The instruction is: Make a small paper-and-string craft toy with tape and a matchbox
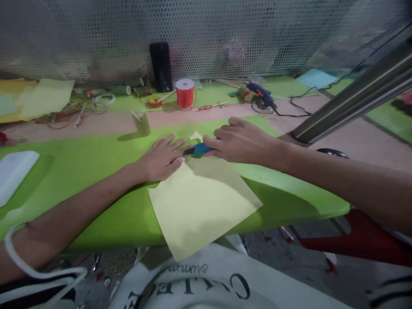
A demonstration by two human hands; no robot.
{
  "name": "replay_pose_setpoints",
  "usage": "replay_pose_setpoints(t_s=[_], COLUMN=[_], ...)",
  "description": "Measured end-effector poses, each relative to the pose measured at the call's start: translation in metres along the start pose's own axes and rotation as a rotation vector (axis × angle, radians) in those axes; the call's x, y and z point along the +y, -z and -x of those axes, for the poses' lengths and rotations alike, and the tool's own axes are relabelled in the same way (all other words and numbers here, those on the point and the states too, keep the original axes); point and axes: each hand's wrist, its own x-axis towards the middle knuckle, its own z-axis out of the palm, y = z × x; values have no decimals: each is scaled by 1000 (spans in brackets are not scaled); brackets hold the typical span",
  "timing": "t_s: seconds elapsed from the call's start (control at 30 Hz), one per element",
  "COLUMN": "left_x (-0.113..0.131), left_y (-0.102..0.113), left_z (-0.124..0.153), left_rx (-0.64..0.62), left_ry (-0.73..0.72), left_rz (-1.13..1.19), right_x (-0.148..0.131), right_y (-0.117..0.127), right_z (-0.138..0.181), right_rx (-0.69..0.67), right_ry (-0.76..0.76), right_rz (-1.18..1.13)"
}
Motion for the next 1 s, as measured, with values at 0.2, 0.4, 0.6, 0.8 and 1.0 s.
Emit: replay_pose_setpoints(t_s=[0.2,0.4,0.6,0.8,1.0], left_x=[3,6,6,4,4], left_y=[0,2,1,1,0], left_z=[2,3,3,3,3], left_rx=[32,18,17,28,30], left_ry=[17,40,38,26,27], left_rz=[-58,-79,-71,-33,-29], right_x=[-4,-9,-17,-21,-26], right_y=[1,1,2,7,11], right_z=[3,7,14,19,23], right_rx=[-2,-1,15,0,-9], right_ry=[-20,-59,-109,-151,-161], right_rz=[-17,-37,-58,-97,-69])
